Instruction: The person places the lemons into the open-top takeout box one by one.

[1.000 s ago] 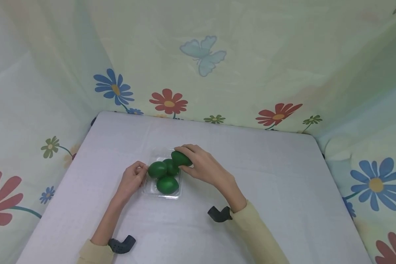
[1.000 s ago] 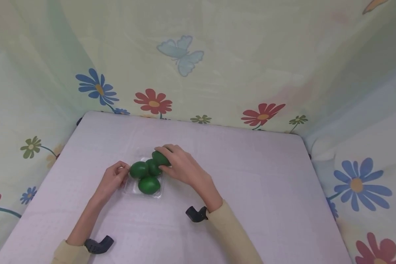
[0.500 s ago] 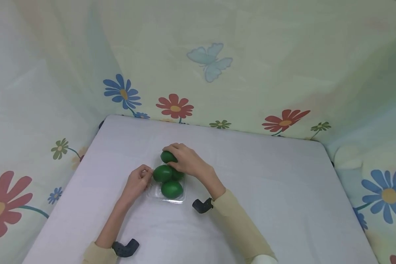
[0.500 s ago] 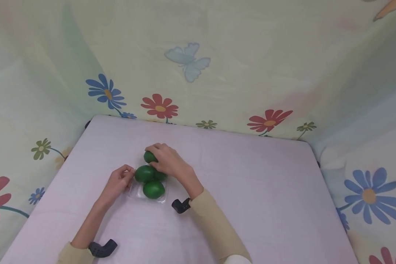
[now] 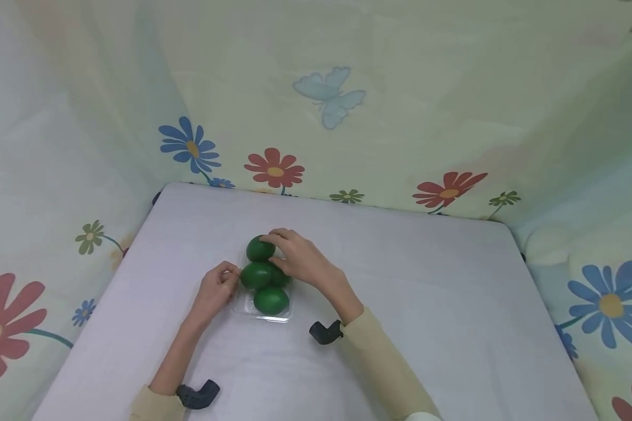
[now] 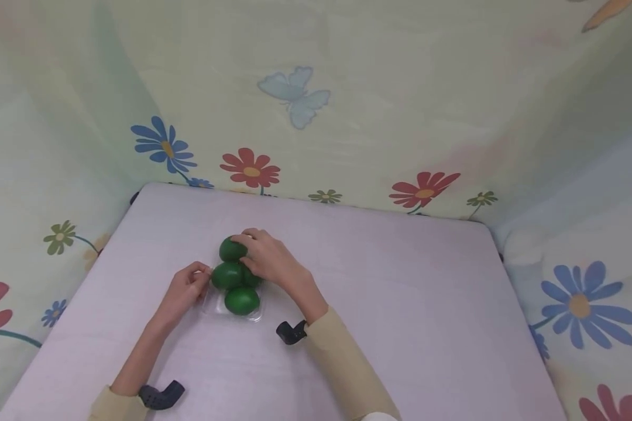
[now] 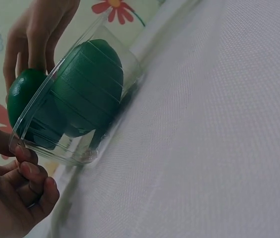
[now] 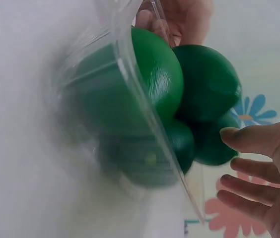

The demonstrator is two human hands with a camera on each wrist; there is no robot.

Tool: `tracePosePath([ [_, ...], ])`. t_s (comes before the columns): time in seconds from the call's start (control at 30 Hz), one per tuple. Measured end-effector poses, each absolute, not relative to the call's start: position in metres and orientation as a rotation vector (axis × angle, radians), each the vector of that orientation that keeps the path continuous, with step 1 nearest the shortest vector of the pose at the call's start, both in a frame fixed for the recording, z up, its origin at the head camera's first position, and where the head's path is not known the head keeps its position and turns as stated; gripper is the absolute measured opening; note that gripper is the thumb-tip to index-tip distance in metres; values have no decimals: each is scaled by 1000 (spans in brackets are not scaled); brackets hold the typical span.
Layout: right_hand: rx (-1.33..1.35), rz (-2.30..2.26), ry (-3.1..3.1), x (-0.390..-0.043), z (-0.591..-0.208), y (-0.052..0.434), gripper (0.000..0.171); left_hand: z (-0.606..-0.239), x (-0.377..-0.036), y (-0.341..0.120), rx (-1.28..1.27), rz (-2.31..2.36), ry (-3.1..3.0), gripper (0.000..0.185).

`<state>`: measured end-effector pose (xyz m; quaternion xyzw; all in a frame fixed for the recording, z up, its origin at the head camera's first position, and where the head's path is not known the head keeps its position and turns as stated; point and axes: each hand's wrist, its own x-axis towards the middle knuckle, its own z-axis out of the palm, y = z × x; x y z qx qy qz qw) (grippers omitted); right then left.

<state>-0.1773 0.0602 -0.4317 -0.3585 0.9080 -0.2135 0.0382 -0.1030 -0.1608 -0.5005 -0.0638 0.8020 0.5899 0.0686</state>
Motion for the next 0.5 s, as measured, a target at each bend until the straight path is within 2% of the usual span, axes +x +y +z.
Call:
tracePosePath([
  [0.27,-1011,-937,2753,-150,-434,106,42,-496,-103,-166,-194,1725,2481,21],
  [0.5,-933,-949,2836,-131,-442,147,38,-498,-103,-168,-188,1699,2530,24],
])
